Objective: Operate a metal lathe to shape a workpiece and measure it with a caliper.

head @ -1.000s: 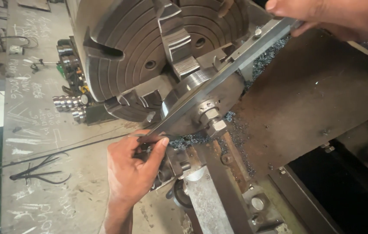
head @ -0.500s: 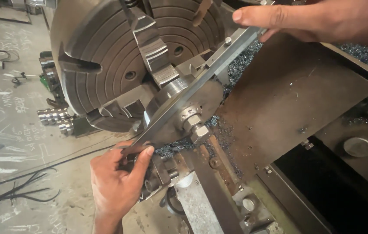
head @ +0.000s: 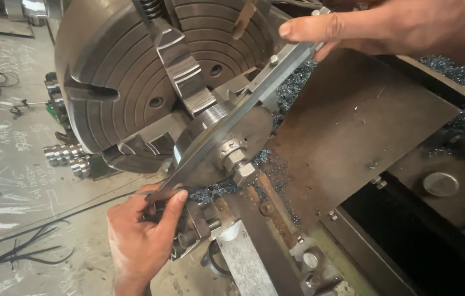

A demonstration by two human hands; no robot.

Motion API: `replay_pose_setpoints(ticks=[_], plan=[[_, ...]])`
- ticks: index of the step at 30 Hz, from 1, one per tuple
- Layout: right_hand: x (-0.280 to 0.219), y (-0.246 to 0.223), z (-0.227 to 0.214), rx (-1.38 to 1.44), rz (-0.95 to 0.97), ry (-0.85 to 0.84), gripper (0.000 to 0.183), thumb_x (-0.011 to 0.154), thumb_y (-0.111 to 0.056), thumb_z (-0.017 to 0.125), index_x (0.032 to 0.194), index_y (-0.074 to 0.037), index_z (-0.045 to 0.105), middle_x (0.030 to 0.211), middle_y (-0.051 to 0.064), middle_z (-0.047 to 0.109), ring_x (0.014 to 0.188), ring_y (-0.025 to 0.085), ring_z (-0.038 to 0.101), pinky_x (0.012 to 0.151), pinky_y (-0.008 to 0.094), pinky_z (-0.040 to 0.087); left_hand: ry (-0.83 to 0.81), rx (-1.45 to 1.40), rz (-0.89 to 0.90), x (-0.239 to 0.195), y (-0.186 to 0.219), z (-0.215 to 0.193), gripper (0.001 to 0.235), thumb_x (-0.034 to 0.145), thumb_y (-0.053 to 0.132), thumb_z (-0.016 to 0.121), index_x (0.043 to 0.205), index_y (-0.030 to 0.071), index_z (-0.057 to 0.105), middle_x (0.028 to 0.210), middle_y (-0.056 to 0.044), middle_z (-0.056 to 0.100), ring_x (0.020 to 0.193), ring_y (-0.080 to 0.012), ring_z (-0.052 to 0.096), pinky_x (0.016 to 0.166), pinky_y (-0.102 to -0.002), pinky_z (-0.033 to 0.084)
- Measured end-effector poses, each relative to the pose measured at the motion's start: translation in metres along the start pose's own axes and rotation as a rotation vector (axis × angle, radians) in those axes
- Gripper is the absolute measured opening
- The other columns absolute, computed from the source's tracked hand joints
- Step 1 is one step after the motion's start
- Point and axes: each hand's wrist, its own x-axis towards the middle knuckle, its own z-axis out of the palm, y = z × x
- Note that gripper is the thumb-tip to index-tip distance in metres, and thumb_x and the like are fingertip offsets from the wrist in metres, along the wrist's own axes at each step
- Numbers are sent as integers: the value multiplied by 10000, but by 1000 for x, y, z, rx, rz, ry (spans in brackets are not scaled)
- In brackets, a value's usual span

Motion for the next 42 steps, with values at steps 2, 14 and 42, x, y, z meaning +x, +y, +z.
replay_pose_setpoints(ticks=[2,14,42], plan=[[6,-25,-2,1,261,-24,496,999,-400,549,737,-40,765,382,58,495,253,173,486,296,356,415,-19,6,-76,1,2,-1,201,801,166,834,960,45,816,618,-28,683,506,-87,438,467,-281,345],[-7,23,18,-432,366,-82,443,955,-274,658,1354,-98,579,765,83,669,541,178,661,516,305,521,-34,-6,-30,2,1,-1,171,812,160,819,917,26,802,780,-28,764,544,-94,467,504,-276,387],[-15,22,6,-679,-218,36,351,906,-210,742,1187,-51,605,923,71,636,685,163,605,622,288,516,-30,-9,-27,2,1,0,158,812,152,814,896,20,789,746,-22,735,532,-82,463,489,-265,373]])
